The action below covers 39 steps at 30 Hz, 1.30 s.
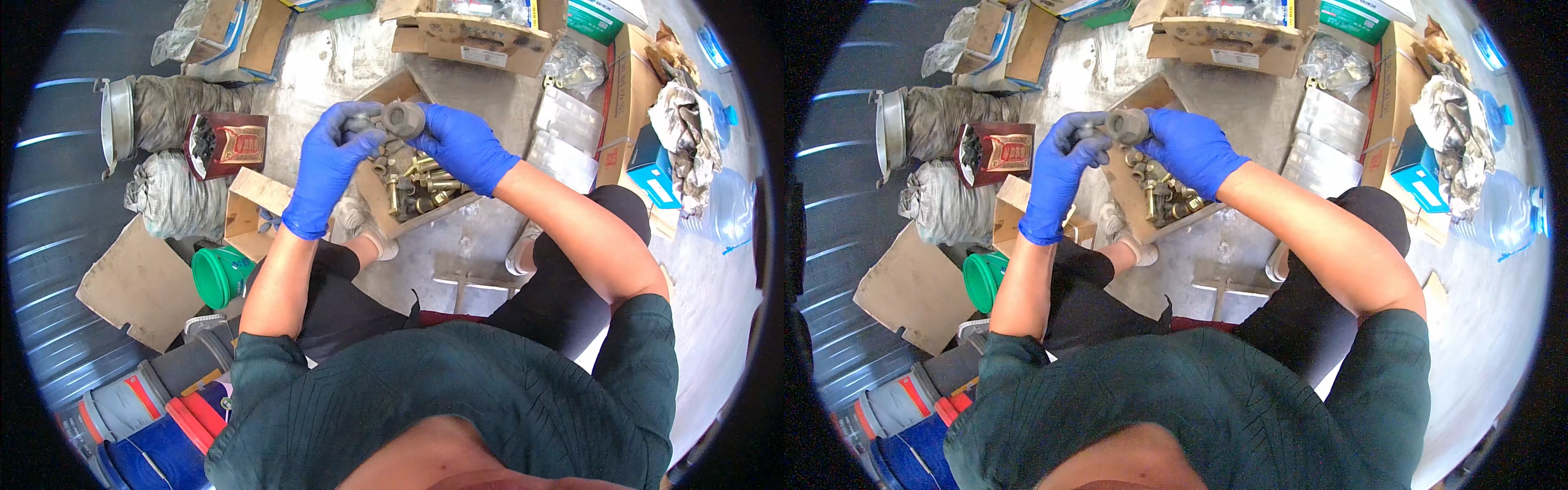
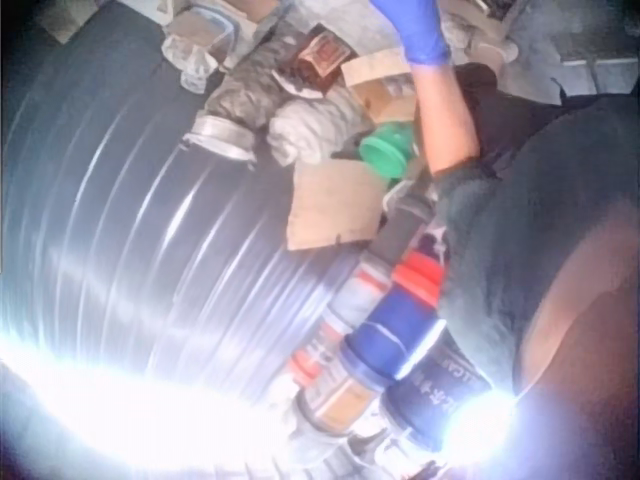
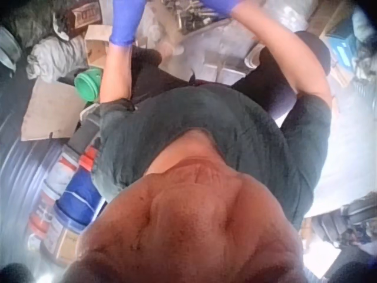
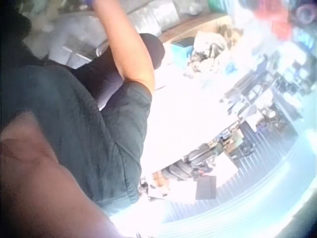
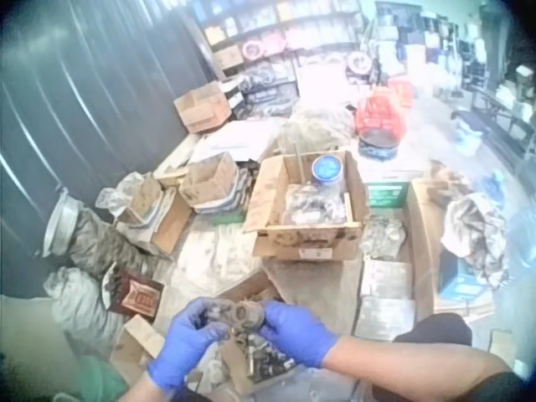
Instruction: The person sits on the floor and sorts brass and grey metal hardware from a cardboard box. They pick up individual pieces, inspect them, and place them back into the box or into a smaller wooden container.
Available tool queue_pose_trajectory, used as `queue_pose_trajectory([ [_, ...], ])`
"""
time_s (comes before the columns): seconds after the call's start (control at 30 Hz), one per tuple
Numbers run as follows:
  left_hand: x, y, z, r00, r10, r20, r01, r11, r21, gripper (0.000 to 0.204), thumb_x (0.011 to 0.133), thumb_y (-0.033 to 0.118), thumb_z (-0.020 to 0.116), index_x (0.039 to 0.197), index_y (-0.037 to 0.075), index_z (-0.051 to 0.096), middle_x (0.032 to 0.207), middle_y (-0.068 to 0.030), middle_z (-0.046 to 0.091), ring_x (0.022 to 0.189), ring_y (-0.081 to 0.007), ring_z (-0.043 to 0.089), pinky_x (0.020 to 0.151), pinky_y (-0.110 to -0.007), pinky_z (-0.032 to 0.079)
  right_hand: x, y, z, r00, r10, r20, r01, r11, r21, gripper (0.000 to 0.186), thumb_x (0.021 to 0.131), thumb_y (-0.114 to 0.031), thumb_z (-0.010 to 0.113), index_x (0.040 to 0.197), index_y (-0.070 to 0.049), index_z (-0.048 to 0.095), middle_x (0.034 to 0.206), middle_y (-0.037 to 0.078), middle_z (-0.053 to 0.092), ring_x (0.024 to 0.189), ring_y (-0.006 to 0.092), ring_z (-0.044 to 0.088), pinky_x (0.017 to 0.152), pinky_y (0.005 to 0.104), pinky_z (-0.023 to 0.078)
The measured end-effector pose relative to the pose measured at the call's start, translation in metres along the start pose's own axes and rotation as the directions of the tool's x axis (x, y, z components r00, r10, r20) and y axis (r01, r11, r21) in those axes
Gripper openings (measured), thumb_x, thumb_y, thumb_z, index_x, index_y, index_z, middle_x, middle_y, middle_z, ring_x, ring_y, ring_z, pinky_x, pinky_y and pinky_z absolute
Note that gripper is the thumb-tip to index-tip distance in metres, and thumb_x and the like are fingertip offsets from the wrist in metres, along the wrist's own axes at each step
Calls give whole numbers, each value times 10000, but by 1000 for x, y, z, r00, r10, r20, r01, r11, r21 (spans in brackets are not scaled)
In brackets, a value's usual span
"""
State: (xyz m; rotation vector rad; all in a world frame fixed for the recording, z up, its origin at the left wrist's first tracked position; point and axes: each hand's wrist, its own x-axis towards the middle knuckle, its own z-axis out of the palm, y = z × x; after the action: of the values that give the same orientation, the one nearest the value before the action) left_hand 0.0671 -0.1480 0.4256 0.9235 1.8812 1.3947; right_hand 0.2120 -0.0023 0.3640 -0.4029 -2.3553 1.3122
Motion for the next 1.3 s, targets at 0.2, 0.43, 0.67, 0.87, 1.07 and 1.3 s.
queue_pose_trajectory([
  [0.2, 1, 2, -1, 994, -108, -7, 107, 970, 219, 278, 881, 153, 759, 1093, 29, 629, 855, -20, 658, 723, -81, 606, 614, -232, 507, 8, -5, -7, 987, -60, 148, 107, 936, -336, 288, 892, -348, 675, 1052, -110, 673, 914, 177, 688, 866, 394, 667, 743, 488, 535],
  [0.43, 7, 6, -29, 957, 10, 289, -30, 997, 66, 324, 888, 29, 675, 1210, 39, 648, 1186, -83, 650, 1061, -114, 602, 902, -269, 494, 7, -8, -14, 973, -48, 228, 124, 935, -331, 337, 919, -387, 654, 1017, -64, 640, 908, 186, 654, 843, 411, 638, 725, 492, 509],
  [0.67, 12, 19, -24, 879, -463, 113, 460, 886, 57, 301, 966, 165, 638, 1231, 22, 639, 1275, -108, 630, 1146, -148, 601, 958, -278, 482, 5, -9, -14, 975, -53, 218, 122, 941, -317, 402, 924, -467, 610, 988, -75, 675, 909, 192, 691, 828, 406, 671, 715, 505, 535],
  [0.87, 7, 12, -31, 945, -51, 322, 49, 999, 12, 246, 925, 168, 683, 1139, 47, 683, 1245, -77, 648, 1119, -146, 613, 960, -276, 484, 6, -11, -20, 957, 30, 290, 55, 958, -281, 381, 920, -433, 643, 997, -60, 660, 892, 196, 673, 830, 415, 649, 714, 490, 517],
  [1.07, 15, 7, -31, 944, -323, 63, 310, 937, 163, 285, 946, 204, 675, 1188, 51, 680, 1058, -36, 690, 942, -119, 649, 798, -262, 521, 4, -10, -21, 962, 4, 274, 77, 956, -284, 404, 929, -453, 605, 993, -62, 681, 908, 203, 688, 843, 408, 667, 744, 498, 529],
  [1.3, 8, 7, -29, 955, 108, 276, -63, 984, -164, 257, 928, 153, 678, 1160, 42, 671, 1079, -65, 678, 998, -136, 644, 892, -274, 503, 2, -6, -24, 970, 44, 240, 7, 979, -204, 407, 900, -401, 696, 1120, -59, 674, 942, 213, 674, 866, 409, 652, 746, 446, 524],
])
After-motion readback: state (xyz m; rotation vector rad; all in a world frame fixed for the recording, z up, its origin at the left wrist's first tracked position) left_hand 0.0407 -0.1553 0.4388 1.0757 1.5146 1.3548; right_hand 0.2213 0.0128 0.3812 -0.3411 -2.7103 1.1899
